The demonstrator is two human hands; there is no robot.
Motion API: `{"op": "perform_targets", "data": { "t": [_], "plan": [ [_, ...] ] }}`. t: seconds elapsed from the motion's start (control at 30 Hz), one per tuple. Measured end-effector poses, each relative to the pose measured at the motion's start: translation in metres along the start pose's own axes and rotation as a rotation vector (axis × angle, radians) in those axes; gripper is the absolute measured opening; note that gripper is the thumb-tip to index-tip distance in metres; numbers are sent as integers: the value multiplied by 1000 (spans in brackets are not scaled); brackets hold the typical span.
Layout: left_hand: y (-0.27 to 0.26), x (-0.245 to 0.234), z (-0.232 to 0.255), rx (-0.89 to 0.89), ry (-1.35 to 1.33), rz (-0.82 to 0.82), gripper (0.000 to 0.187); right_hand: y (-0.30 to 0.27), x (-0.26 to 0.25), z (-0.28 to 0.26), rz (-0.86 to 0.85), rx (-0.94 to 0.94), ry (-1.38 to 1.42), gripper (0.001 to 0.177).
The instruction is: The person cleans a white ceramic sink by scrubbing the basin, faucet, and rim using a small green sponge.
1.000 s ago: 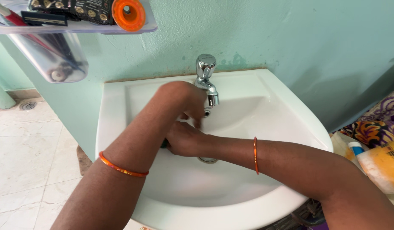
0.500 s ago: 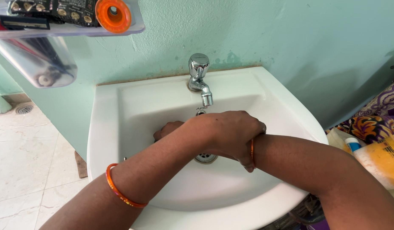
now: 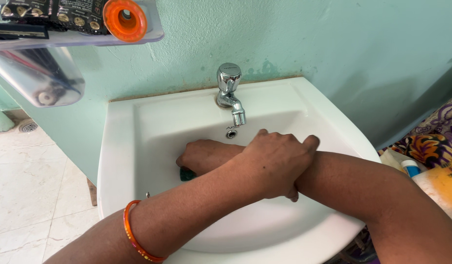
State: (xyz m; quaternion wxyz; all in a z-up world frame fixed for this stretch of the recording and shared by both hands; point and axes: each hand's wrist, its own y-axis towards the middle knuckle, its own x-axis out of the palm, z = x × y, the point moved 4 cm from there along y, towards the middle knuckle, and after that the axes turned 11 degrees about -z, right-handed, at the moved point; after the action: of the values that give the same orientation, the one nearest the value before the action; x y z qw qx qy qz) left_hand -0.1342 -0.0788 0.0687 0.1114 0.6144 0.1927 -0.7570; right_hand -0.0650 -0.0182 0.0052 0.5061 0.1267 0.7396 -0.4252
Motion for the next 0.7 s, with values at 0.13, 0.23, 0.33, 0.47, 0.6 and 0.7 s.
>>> {"op": "perform_targets", "data": {
  "t": [0.13,0.23,0.33,0.47,0.6,0.7],
  "plan": [
    [-2,0,3,-53,1,19,77,-4,0,1,115,-106,-39,27],
    [-4,1,3,-105,12,-30,81,-1,2,3,110,-100,-36,12],
    [-5,-4,3,-73,-38,-30,78,-3,1,3,148,-155,-73,13],
    [-10,-5,6,-157,-58,-46,81,7,3,6,134,-135,-117,6],
    [-5,-5,6,-132,-54,-71,88,12,5,6,143,-151,-156,11],
    [-4,-1,12,25,-3,97,91,19,3,6,87,-82,-119,10]
  ]
}}
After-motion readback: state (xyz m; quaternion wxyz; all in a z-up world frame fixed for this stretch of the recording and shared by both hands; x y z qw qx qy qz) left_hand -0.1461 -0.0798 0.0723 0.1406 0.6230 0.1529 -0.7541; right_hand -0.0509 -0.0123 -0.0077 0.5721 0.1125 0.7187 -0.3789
